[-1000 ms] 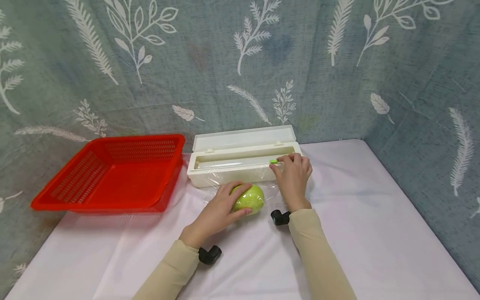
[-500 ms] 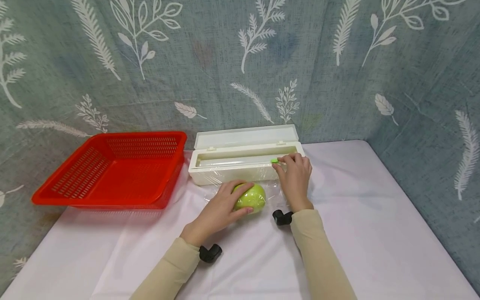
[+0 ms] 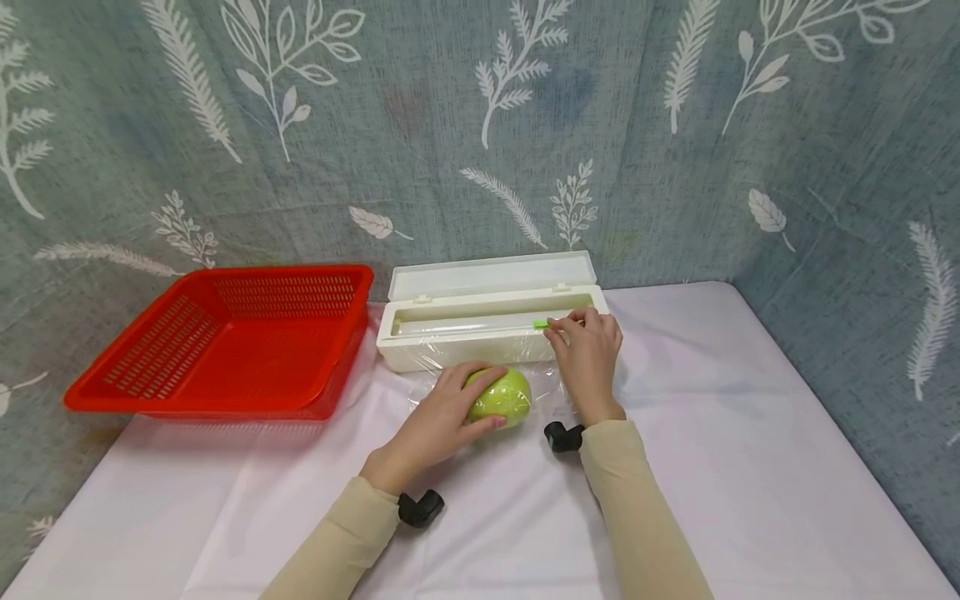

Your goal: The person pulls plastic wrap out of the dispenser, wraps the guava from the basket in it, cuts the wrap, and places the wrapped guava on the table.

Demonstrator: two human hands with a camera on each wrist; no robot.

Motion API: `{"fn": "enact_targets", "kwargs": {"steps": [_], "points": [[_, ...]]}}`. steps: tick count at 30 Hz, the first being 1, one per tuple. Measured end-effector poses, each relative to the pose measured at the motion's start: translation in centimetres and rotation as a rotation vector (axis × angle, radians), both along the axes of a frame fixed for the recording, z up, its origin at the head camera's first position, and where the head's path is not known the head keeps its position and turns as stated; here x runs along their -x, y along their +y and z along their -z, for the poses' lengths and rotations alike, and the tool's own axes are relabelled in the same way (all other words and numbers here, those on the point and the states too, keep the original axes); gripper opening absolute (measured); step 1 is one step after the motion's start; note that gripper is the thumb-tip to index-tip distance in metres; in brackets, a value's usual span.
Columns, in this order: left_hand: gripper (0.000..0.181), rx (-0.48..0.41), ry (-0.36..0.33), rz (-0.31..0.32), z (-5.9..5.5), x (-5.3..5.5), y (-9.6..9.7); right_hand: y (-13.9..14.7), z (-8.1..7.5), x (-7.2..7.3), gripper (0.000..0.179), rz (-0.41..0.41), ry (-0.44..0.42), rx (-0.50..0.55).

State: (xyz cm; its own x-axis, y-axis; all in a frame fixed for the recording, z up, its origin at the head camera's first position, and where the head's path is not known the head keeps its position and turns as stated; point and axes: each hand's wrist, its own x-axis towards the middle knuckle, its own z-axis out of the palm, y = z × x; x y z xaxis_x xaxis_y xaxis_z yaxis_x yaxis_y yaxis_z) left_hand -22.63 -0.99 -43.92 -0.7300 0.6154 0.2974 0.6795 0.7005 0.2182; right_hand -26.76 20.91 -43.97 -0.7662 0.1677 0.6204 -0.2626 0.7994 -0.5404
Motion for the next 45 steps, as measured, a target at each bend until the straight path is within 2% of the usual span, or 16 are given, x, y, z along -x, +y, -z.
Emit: {"fn": "enact_targets", "kwargs": {"steps": [3,10,15,20,25,36,41,45], "points": [[0.065,0.004,-0.014,-0.004,0.1,-0.2,0.0,-0.3,-0.1,-0.2,0.026,0.010,-0.034,-0.037],[0.065,0.016,-0.018,0.007,0.5,-0.6,0.0,-0.9,0.3,-0.6,0.047,0.056,-0.141,-0.139],[0.065,0.020,-0.012,0.016,0.6,-0.8,-0.1,-1.3,0.5,-0.6,0.043,0.092,-0.190,-0.116],[0.065,0.007,0.006,0.008,0.2,-0.8,-0.2,-1.5,0.0,-0.4,0.036,0.071,-0.170,-0.033],[0.064,0.004,-0.007,0.002,0.0,-0.7,-0.3,-1.6,-0.2,-0.3,0.031,0.050,-0.131,0.015],[0.065,0.011,-0.007,-0.001,-0.3,-0.5,-0.4,-2.0,-0.3,0.0,0.017,-0.033,-0.005,0.009],[0.065,0.009,-0.008,-0.008,-0.3,-0.5,-0.4,-2.1,-0.1,0.2,0.015,-0.050,0.010,-0.003],[0.065,0.004,-0.026,-0.021,-0.2,-0.4,-0.3,-1.9,0.2,0.3,0.016,-0.063,-0.021,0.012]]}}
